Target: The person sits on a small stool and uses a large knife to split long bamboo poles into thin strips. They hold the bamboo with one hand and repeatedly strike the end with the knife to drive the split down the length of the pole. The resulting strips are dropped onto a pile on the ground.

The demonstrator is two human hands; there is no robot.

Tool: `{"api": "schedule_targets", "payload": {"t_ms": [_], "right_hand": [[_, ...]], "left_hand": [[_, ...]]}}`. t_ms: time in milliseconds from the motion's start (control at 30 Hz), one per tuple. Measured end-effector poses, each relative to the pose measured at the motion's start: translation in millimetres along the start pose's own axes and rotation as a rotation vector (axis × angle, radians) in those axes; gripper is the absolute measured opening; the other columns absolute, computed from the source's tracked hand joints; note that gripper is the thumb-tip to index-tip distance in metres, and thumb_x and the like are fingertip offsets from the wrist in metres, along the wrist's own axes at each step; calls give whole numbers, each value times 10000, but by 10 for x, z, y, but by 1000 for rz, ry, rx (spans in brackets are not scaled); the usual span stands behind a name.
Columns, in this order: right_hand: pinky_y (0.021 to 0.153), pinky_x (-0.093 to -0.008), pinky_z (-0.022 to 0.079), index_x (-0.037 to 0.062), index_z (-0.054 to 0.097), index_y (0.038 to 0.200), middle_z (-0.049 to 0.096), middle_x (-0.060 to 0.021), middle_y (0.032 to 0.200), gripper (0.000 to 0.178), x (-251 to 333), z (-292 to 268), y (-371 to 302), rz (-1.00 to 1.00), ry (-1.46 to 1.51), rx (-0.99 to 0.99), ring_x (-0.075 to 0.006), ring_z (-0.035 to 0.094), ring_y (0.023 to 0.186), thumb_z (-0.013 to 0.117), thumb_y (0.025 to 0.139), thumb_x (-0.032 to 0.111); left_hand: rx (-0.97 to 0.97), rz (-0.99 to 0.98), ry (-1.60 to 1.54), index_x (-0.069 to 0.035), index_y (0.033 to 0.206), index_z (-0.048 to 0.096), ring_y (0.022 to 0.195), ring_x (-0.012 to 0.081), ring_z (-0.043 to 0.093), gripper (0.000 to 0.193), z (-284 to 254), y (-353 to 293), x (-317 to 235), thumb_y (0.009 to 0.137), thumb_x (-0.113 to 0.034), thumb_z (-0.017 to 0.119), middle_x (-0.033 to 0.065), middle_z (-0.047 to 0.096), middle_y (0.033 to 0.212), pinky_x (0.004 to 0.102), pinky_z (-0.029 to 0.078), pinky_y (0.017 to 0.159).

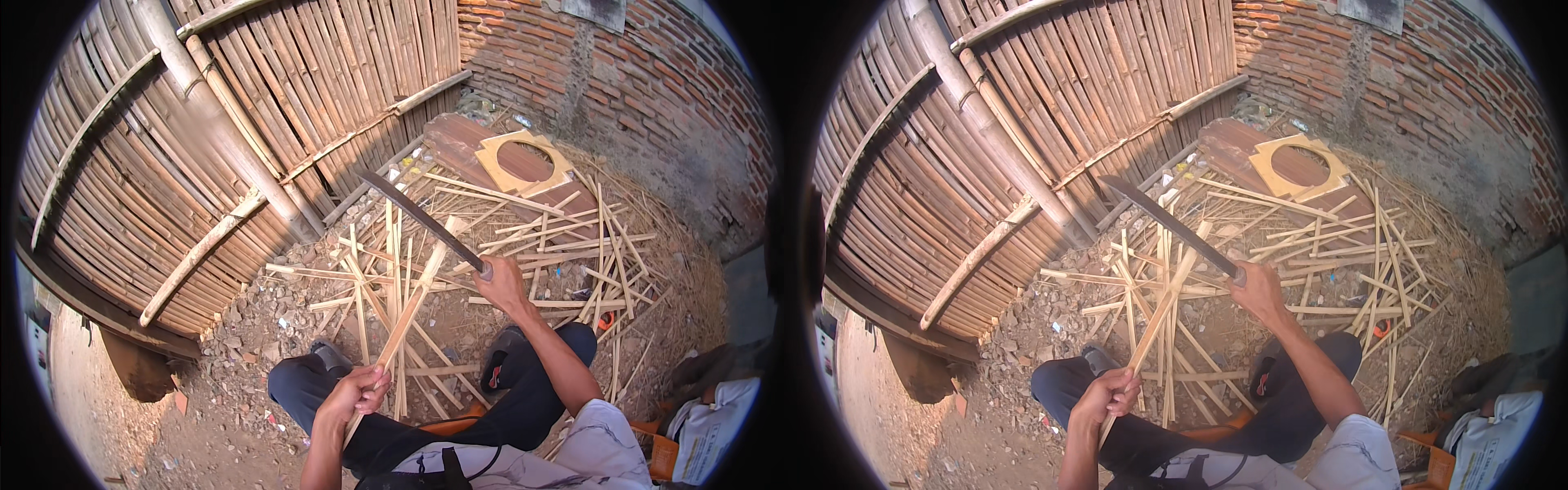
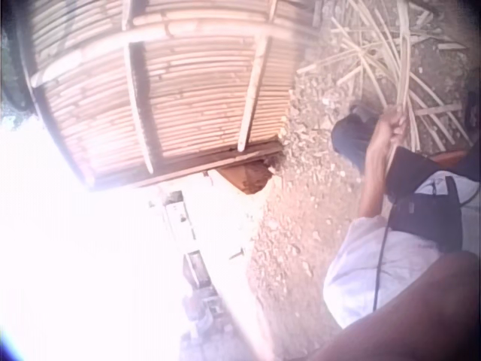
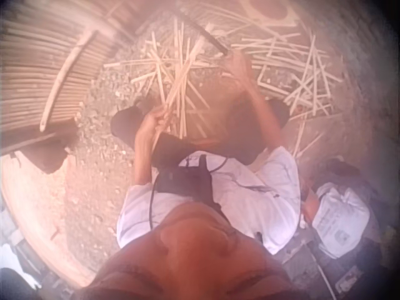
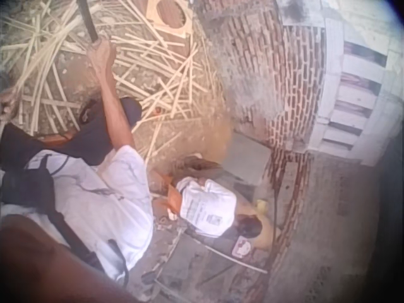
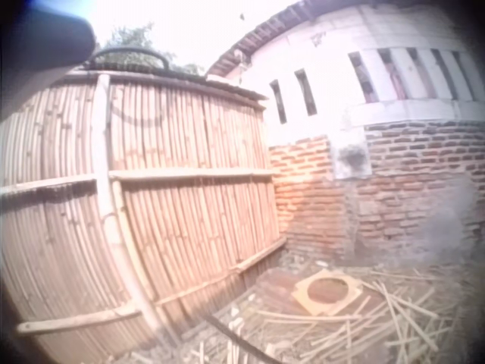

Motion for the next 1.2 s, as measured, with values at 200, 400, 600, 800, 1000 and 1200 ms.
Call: {"api": "schedule_targets", "payload": {"t_ms": [200, 400, 600, 800, 1000, 1200], "right_hand": [[575, -451, 498, 44, 715, 841, 632, -190, 636, 142, 220, 81, -213, -233, -91, 156, -391, 648, 601, 692, 745, 146], [546, -434, 486, 24, 686, 806, 594, -190, 587, 138, 0, 28, -2, -99, 83, -26, -380, 629, 558, 693, 735, 142], [528, -428, 487, 54, 665, 749, 595, -179, 578, 108, 297, 146, -223, -308, 67, 55, -354, 639, 542, 694, 687, 137], [523, -431, 497, 77, 675, 776, 589, -158, 554, 174, 114, 214, -142, -259, -19, 59, -352, 638, 533, 691, 622, 155], [546, -451, 500, 86, 707, 856, 625, -153, 603, 266, 257, 282, -299, -211, 97, 60, -358, 655, 591, 728, 607, 173], [561, -448, 516, 80, 691, 855, 635, -150, 608, 256, 280, 246, -227, -276, 16, 29, -346, 669, 595, 753, 629, 182]], "left_hand": [[29, -1, 33, -112, 798, 451, 383, 46, 250, 381, 20, 79, -25, 1056, -385, 513, -44, 326, 573, 231, 184, 349], [171, -40, -137, -117, 813, 442, 369, 47, 255, 374, -203, 25, 75, 1050, -395, 520, -41, 329, 564, 225, 198, 341], [284, -96, -229, -122, 814, 441, 359, 52, 254, 376, -229, 180, 108, 1048, -406, 523, -41, 326, 554, 230, 226, 334], [194, -39, -116, -132, 822, 438, 364, 51, 251, 383, -173, 187, 33, 1056, -428, 504, -55, 308, 558, 233, 204, 345], [255, -54, -188, -115, 823, 442, 354, 49, 261, 379, -210, 188, 47, 1045, -410, 527, -48, 309, 551, 228, 203, 339], [233, -31, -202, -115, 833, 435, 352, 45, 262, 368, -127, 203, 63, 1046, -402, 526, -44, 319, 544, 223, 212, 335]]}}
Point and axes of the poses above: each hand's wrist, its own y-axis towards the middle knuckle, its own z-axis out of the palm, x = y × z, the point moved 1 cm from there along y, towards the middle knuckle
